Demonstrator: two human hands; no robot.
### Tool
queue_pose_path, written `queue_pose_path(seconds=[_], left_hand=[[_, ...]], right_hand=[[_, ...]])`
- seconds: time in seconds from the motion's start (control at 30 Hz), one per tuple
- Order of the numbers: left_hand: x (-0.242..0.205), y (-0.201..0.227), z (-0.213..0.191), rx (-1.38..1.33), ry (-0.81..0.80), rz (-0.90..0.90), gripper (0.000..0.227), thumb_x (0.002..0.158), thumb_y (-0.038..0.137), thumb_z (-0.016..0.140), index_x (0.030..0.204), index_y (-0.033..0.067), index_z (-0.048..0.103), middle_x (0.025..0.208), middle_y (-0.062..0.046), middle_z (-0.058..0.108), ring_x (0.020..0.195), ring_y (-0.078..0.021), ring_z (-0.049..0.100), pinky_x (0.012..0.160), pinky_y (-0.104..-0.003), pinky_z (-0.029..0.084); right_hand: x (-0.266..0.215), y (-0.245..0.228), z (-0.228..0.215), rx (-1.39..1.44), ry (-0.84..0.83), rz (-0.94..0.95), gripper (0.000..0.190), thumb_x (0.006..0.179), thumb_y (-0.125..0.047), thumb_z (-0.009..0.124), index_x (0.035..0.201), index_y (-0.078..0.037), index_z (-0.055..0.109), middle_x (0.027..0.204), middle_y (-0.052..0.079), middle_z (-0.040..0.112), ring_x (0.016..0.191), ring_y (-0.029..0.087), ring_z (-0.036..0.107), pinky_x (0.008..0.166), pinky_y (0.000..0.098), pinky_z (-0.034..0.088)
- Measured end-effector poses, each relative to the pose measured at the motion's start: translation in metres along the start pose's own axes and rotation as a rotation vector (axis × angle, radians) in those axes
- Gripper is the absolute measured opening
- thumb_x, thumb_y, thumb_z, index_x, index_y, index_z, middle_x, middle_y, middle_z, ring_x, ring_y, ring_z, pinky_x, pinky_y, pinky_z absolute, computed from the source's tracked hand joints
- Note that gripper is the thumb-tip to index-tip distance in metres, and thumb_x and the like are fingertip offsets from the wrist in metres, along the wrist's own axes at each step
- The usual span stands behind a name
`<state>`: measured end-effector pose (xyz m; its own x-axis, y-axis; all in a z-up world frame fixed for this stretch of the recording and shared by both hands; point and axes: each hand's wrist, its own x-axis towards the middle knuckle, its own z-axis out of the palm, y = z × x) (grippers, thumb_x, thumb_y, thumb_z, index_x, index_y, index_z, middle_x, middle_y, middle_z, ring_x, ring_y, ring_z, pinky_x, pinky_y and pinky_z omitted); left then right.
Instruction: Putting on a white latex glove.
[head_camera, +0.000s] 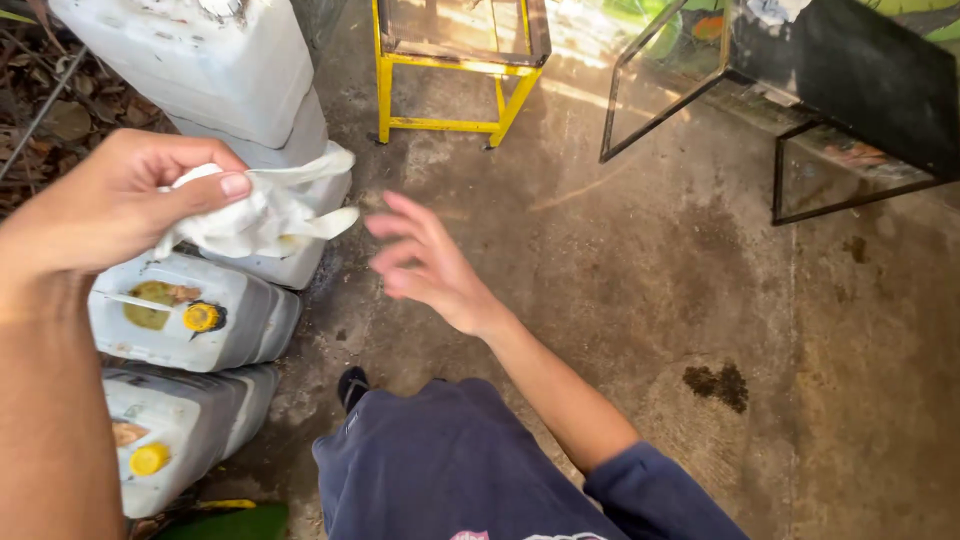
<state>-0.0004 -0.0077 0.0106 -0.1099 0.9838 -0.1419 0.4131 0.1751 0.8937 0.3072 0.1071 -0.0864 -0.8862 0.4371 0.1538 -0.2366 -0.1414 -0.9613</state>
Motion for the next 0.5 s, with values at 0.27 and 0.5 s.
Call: queue_pose_path(seconds=[0.27, 0.5], left_hand=[[-0.071, -0.007, -0.054, -0.050, -0.007, 0.068, 0.035, 0.098, 0.016, 0.069, 0.129, -0.0015, 0.072, 0.079, -0.008, 0.074, 0.059, -0.0084, 0.059, 0.048, -0.022, 0.042], [-0.090, -0.057, -0.108, 0.397, 0.113, 0.086, 0.048, 0.093, 0.018, 0.068, 0.135, -0.0025, 0.058, 0.103, -0.019, 0.077, 0.089, -0.0246, 0.079, 0.076, -0.037, 0.059]], right_hand=[[0.111, 0.020, 0.096, 0.283, -0.256, -0.155, 0.065, 0.106, -0.028, 0.076, 0.153, -0.005, 0.038, 0.142, 0.010, 0.051, 0.127, 0.016, 0.056, 0.106, 0.0306, 0.051], [0.124, -0.001, 0.117, 0.250, -0.151, -0.150, 0.029, 0.105, -0.028, 0.071, 0.118, -0.003, 0.067, 0.100, 0.002, 0.071, 0.093, 0.007, 0.065, 0.084, 0.0252, 0.053]])
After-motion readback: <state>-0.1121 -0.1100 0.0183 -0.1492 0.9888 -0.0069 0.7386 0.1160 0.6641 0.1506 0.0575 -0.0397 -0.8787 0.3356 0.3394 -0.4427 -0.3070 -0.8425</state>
